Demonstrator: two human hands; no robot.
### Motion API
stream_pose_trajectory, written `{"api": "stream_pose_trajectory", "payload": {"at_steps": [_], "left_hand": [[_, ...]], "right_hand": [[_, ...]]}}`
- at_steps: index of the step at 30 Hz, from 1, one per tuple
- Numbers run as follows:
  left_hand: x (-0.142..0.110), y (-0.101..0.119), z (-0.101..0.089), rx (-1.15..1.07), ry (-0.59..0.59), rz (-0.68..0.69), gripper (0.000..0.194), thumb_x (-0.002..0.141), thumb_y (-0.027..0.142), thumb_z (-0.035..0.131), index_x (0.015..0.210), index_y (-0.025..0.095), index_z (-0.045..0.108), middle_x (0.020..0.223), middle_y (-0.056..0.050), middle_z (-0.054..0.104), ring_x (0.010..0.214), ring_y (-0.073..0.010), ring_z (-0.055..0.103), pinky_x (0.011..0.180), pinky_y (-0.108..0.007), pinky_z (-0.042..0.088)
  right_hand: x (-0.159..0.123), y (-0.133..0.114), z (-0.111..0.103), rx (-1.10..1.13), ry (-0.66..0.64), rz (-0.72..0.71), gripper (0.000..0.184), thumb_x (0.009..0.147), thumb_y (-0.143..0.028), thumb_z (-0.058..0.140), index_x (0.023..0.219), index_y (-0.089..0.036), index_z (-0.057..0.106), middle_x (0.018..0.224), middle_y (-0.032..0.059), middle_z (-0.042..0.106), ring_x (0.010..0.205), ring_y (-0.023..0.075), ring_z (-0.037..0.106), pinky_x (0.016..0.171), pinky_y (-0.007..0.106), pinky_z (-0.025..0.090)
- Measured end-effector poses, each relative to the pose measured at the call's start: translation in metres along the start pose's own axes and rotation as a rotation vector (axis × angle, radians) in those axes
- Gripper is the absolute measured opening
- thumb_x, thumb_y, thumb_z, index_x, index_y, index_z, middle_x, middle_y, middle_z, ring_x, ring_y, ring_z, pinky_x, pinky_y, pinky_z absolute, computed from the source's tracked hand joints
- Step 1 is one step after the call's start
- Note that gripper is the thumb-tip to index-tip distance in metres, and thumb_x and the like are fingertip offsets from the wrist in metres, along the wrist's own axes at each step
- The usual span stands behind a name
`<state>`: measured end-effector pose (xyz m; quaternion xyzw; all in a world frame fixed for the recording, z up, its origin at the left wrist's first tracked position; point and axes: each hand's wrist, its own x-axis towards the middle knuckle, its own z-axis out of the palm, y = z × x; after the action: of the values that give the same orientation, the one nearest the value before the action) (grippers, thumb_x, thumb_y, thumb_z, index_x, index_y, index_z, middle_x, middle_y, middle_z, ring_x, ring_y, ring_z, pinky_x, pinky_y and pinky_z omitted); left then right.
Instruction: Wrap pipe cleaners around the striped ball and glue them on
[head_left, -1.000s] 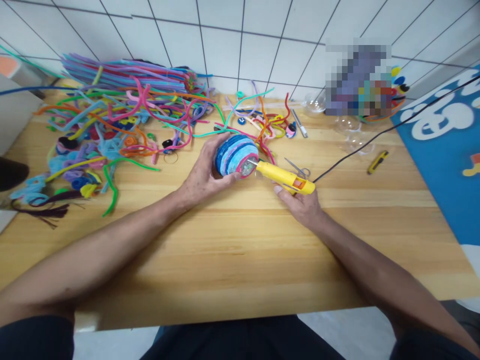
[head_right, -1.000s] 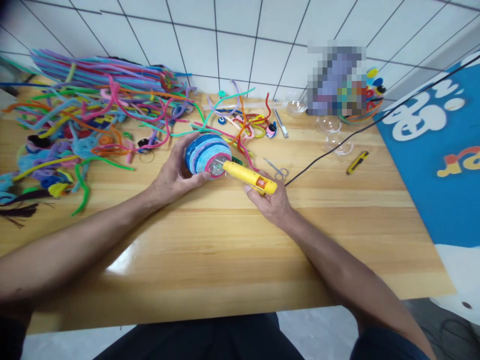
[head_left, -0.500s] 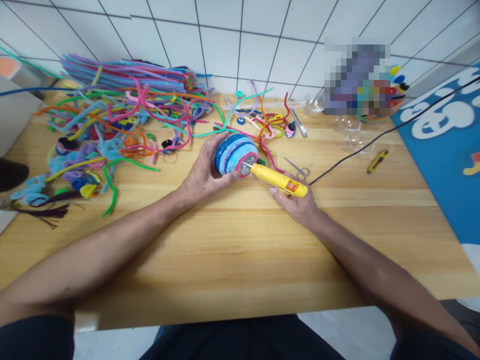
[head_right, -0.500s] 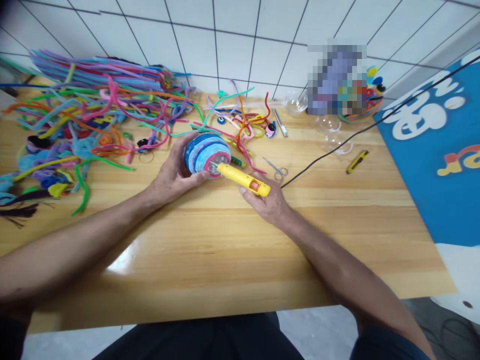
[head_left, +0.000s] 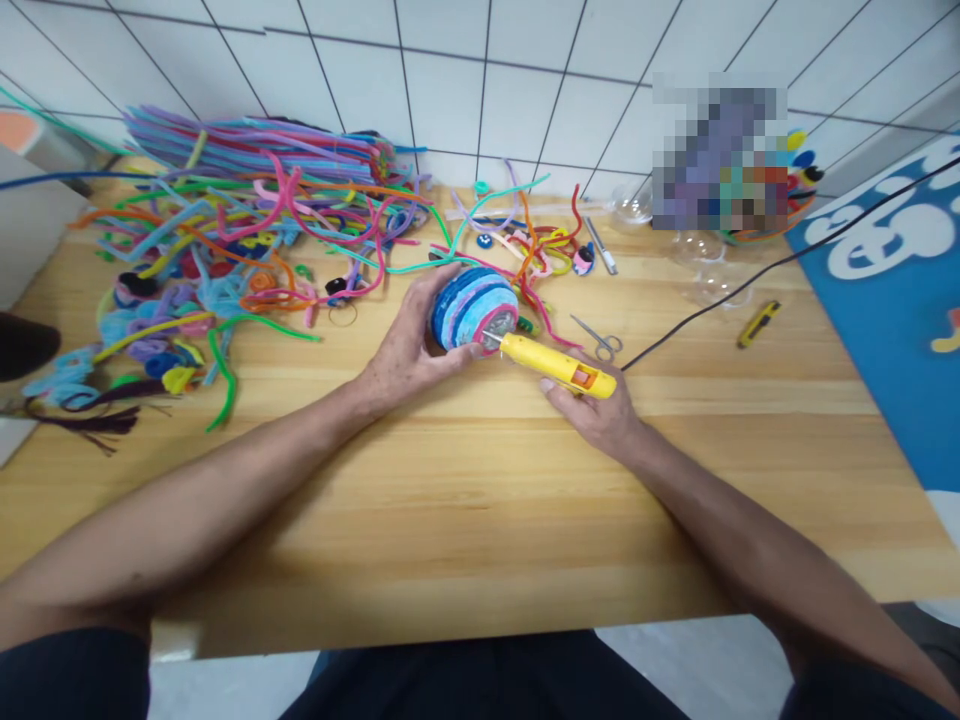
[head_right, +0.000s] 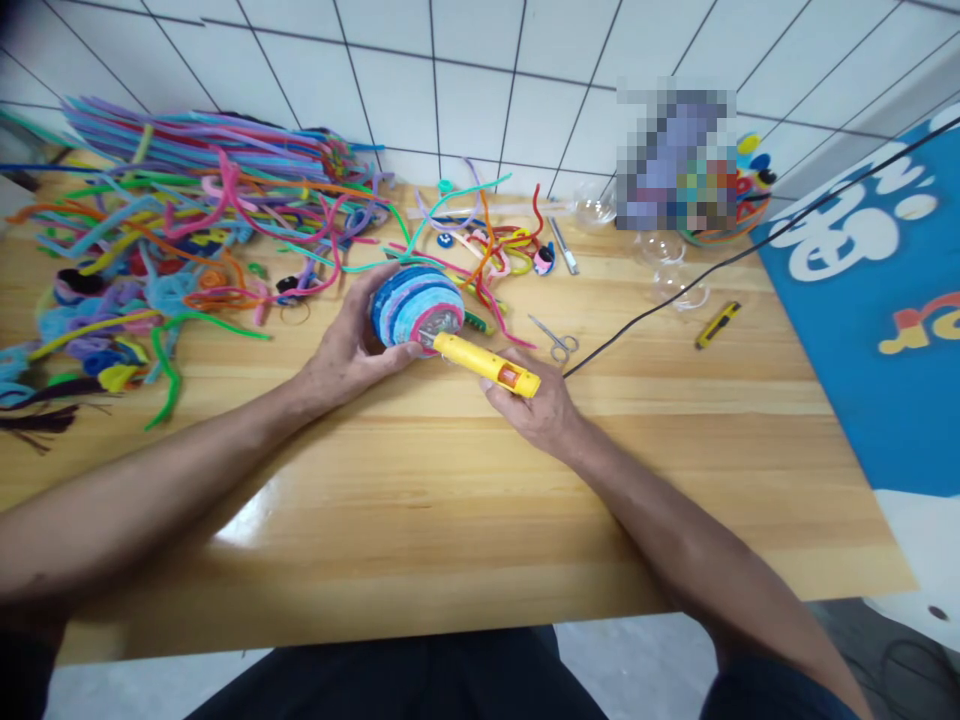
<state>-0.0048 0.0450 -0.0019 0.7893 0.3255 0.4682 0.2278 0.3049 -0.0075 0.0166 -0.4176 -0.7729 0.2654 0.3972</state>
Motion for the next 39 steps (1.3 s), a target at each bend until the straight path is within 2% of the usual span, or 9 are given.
{"api": "stream_pose_trajectory", "payload": {"at_steps": [5, 9, 15, 19, 23, 26, 32, 35, 39], "left_hand": [[-0.001, -0.001, 0.000, 0.001, -0.002, -0.037, 0.099, 0.100, 0.073, 0.086, 0.177, 0.034, 0.039, 0.179, -0.018, 0.054, 0.170, -0.0411, 0.054, 0.144, -0.064, 0.046], [-0.001, -0.003, 0.000, -0.009, -0.001, -0.019, 0.099, 0.100, 0.072, 0.086, 0.178, 0.034, 0.038, 0.179, -0.018, 0.053, 0.170, -0.0412, 0.053, 0.145, -0.064, 0.045], [-0.002, -0.005, 0.001, -0.006, -0.001, 0.001, 0.099, 0.100, 0.071, 0.087, 0.179, 0.036, 0.037, 0.180, -0.017, 0.052, 0.170, -0.0404, 0.053, 0.144, -0.063, 0.046], [-0.001, -0.004, 0.001, -0.007, -0.002, -0.001, 0.100, 0.100, 0.072, 0.086, 0.179, 0.035, 0.037, 0.180, -0.018, 0.052, 0.171, -0.0405, 0.052, 0.145, -0.063, 0.045], [0.000, -0.002, -0.001, -0.009, -0.015, -0.012, 0.101, 0.100, 0.073, 0.085, 0.179, 0.034, 0.036, 0.180, -0.019, 0.052, 0.171, -0.0414, 0.053, 0.143, -0.064, 0.047], [-0.001, -0.003, 0.000, -0.011, -0.012, -0.027, 0.101, 0.100, 0.074, 0.085, 0.178, 0.033, 0.037, 0.180, -0.019, 0.053, 0.171, -0.0411, 0.053, 0.144, -0.065, 0.046], [-0.003, -0.006, 0.003, -0.023, 0.014, -0.049, 0.101, 0.097, 0.074, 0.089, 0.176, 0.034, 0.041, 0.178, -0.018, 0.054, 0.170, -0.0419, 0.054, 0.144, -0.066, 0.045], [-0.002, -0.004, 0.002, -0.014, 0.007, -0.020, 0.099, 0.099, 0.070, 0.089, 0.177, 0.035, 0.039, 0.178, -0.017, 0.054, 0.170, -0.0411, 0.054, 0.144, -0.065, 0.045], [0.000, -0.004, 0.002, -0.018, 0.006, 0.017, 0.099, 0.100, 0.068, 0.089, 0.178, 0.036, 0.038, 0.179, -0.017, 0.053, 0.171, -0.0401, 0.053, 0.145, -0.064, 0.045]], "right_hand": [[-0.001, 0.005, 0.001, -0.026, 0.067, 0.048, 0.021, 0.104, -0.047, 0.076, 0.093, -0.030, 0.071, 0.076, 0.0000, 0.067, 0.071, 0.0231, 0.068, 0.070, 0.040, 0.061], [0.000, 0.001, 0.001, -0.002, 0.022, 0.016, 0.015, 0.105, -0.043, 0.075, 0.099, -0.030, 0.072, 0.080, -0.0013, 0.070, 0.068, 0.0209, 0.067, 0.068, 0.038, 0.060], [0.002, -0.006, -0.001, 0.004, -0.024, -0.001, 0.019, 0.105, -0.044, 0.077, 0.095, -0.030, 0.069, 0.077, -0.0016, 0.069, 0.066, 0.0202, 0.066, 0.069, 0.038, 0.063], [-0.002, -0.001, 0.000, -0.031, 0.039, 0.011, 0.010, 0.105, -0.040, 0.075, 0.104, -0.030, 0.074, 0.080, -0.0004, 0.072, 0.069, 0.0217, 0.069, 0.068, 0.038, 0.061], [-0.006, 0.013, 0.005, -0.009, 0.140, 0.084, 0.011, 0.103, -0.040, 0.076, 0.103, -0.029, 0.077, 0.081, 0.0019, 0.074, 0.071, 0.0249, 0.072, 0.069, 0.041, 0.063], [-0.009, 0.021, 0.008, 0.023, 0.161, 0.127, 0.014, 0.104, -0.043, 0.076, 0.101, -0.029, 0.077, 0.082, 0.0031, 0.075, 0.074, 0.0268, 0.074, 0.072, 0.044, 0.066], [-0.006, 0.012, 0.004, -0.001, 0.088, 0.074, 0.018, 0.104, -0.048, 0.077, 0.102, -0.030, 0.076, 0.081, 0.0017, 0.073, 0.075, 0.0255, 0.073, 0.073, 0.042, 0.066], [-0.002, 0.000, 0.001, -0.003, 0.006, -0.005, 0.013, 0.104, -0.041, 0.077, 0.101, -0.029, 0.073, 0.081, 0.0002, 0.074, 0.070, 0.0212, 0.069, 0.071, 0.037, 0.064], [0.000, -0.008, -0.001, 0.002, -0.011, -0.036, 0.007, 0.103, -0.032, 0.076, 0.101, -0.028, 0.070, 0.078, -0.0022, 0.072, 0.065, 0.0188, 0.065, 0.069, 0.034, 0.061]]}}
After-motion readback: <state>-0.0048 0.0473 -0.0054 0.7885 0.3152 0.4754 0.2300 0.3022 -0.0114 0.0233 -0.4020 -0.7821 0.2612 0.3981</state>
